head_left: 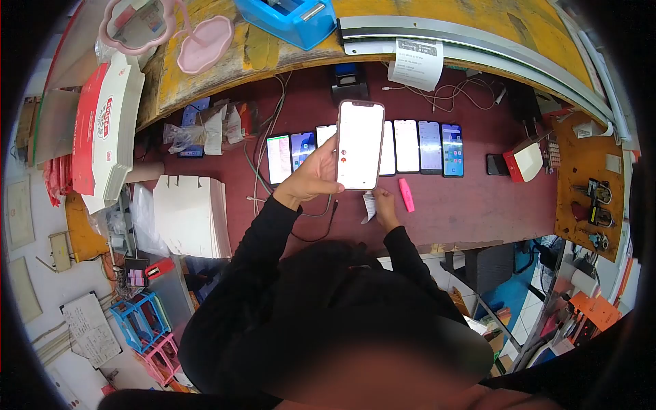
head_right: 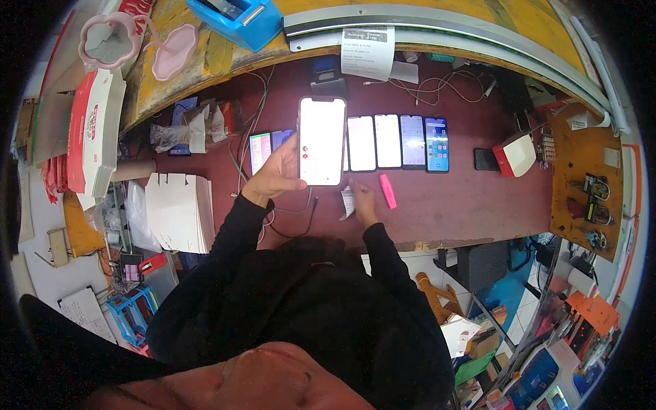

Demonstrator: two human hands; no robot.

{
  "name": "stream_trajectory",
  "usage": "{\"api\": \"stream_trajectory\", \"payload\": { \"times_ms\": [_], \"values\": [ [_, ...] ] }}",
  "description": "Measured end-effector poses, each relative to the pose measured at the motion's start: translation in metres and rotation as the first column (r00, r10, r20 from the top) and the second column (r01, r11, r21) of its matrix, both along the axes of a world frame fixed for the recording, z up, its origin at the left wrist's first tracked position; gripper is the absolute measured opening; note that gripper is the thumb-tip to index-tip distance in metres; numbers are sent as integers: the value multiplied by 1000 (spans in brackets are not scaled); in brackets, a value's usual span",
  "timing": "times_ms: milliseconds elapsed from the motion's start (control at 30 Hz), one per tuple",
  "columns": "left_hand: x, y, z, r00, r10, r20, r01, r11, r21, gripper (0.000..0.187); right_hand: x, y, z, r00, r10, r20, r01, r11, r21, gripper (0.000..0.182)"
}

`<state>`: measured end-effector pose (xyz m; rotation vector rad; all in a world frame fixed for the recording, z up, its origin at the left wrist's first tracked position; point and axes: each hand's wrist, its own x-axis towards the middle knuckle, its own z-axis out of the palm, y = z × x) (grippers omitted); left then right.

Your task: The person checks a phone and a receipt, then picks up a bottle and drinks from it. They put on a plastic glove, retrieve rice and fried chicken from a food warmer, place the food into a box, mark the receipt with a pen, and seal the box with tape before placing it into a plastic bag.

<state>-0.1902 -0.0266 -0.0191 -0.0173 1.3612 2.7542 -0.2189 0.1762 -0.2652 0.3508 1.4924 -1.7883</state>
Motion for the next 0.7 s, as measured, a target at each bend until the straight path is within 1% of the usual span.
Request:
{"api": "stream_trajectory", "payload": {
  "times_ms": [167,367,467,533,567,633,700],
  "values": [
    [1,-2,-4,1000,-9,15,8,1000,30,105,0,-1,1,1000,-10,-3,10,1000,5,25],
    [1,-3,-5,1000,9,18,-8,1000,-6,105,-1,-2,6,1000,1,13,-1,1000,7,25],
    [0,-3,-3,998,20,60,-20,1000,-15,105,0,-2,7,1000,-9,18,9,1000,5,26],
    [0,-4,-5,1000,-8,18,8,1000,18,106,-1,-1,3,1000,-10,27,9,1000,6,26],
    [0,-4,-5,1000,-8,18,8,1000,19,106,-1,0,1,1000,11,16,-11,1000,10,22],
    [0,-4,-5,1000,-3,1,3,1000,-23,107,-1,0,-1,999,32,5,-33,999,13,21],
    [0,-5,-7,1000,-12,4,13,999,-46,107,-1,0,-2,1000,7,16,-8,1000,17,21]
  ]
}}
